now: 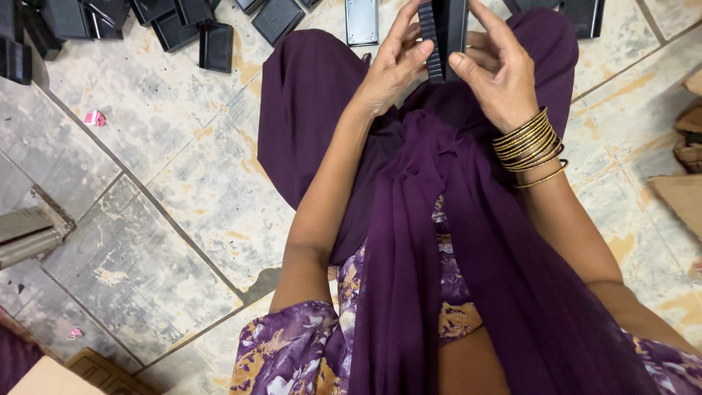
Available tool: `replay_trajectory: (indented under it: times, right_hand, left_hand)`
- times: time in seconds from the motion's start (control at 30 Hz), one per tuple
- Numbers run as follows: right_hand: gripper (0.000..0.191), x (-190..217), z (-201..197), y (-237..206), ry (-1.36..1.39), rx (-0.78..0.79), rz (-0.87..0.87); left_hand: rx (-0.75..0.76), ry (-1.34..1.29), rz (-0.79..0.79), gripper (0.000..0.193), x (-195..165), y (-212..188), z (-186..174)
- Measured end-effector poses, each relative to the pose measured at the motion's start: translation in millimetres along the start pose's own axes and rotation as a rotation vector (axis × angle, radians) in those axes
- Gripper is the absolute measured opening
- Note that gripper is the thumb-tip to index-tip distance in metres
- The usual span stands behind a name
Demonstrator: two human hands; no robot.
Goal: The person sits on the floor and handles black plastic boxes one at a time, picking each up, turning it over in both hands, and placing it back on the floor among a pile of similar boxes.
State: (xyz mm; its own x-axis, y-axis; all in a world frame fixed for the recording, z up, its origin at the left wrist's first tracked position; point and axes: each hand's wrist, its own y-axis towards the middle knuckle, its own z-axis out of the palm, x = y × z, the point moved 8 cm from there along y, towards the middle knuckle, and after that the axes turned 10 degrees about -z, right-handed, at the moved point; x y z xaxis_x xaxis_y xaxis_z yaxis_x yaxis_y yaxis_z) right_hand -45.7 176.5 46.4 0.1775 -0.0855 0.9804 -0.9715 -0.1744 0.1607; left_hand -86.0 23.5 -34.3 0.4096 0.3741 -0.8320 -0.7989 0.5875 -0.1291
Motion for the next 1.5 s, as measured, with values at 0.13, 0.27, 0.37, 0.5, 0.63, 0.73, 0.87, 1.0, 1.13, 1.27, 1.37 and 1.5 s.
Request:
replay_trajectory:
  times: [0.13, 0.27, 0.37, 0.5, 0.63, 0.73, 0.87, 1.0, 1.13, 1.27, 1.37, 1.5]
  right_hand:
    - [0.070, -2, 8, -1, 0.016, 0.006, 0.016]
    - [0.073, 3, 12, 1, -0.203, 0.063, -0.034]
    - [0.073, 13, 11, 3, -0.365, 0.142, -0.121]
    - [0.079, 17, 2, 7, -0.389, 0.137, -0.101]
    - [0.095, 37, 5, 4, -0.924, 0.097, -0.371]
    - [0.092, 40, 12, -5, -0.971, 0.074, -0.526]
    - [0.049, -25, 0, -11, 0.114, -0.033, 0.060]
    - [0.024, -55, -2, -25, 0.201, -0.053, 0.115]
    - [0.023, -76, -13, -48, 0.281, -0.041, 0.206]
    - [0.041, -71, -66, -71, 0.336, -0.100, 0.262]
    - [0.044, -30, -142, -82, 0.680, -0.329, 0.015]
    - [0.034, -5, -194, -74, 0.706, -0.278, -0.110]
  left_hand:
    - [-0.009, 0.053, -0.030, 0.076, 5, 0, -3]
    - [0.011, 0.104, 0.018, 0.075, 2, -4, 1]
    - [0.044, 0.110, 0.056, 0.072, 0, -7, 4]
    - [0.110, 0.057, 0.052, 0.079, 4, -1, 7]
    - [-0.045, -0.065, -0.032, 0.047, 19, 15, -3]
    - [-0.376, 0.347, -0.032, 0.034, 19, 17, -18]
    - [-0.414, 0.322, 0.255, 0.031, -4, 7, -17]
    - [-0.534, 0.439, 0.229, 0.032, -2, 4, -18]
    - [-0.404, 0.527, 0.070, 0.042, 23, 21, -3]
    - [-0.219, 0.366, 0.043, 0.055, 35, 32, -9]
    - [-0.390, 0.162, 0.120, 0.063, 25, 28, -57]
    - [-0.642, 0.098, 0.156, 0.054, 23, 21, -99]
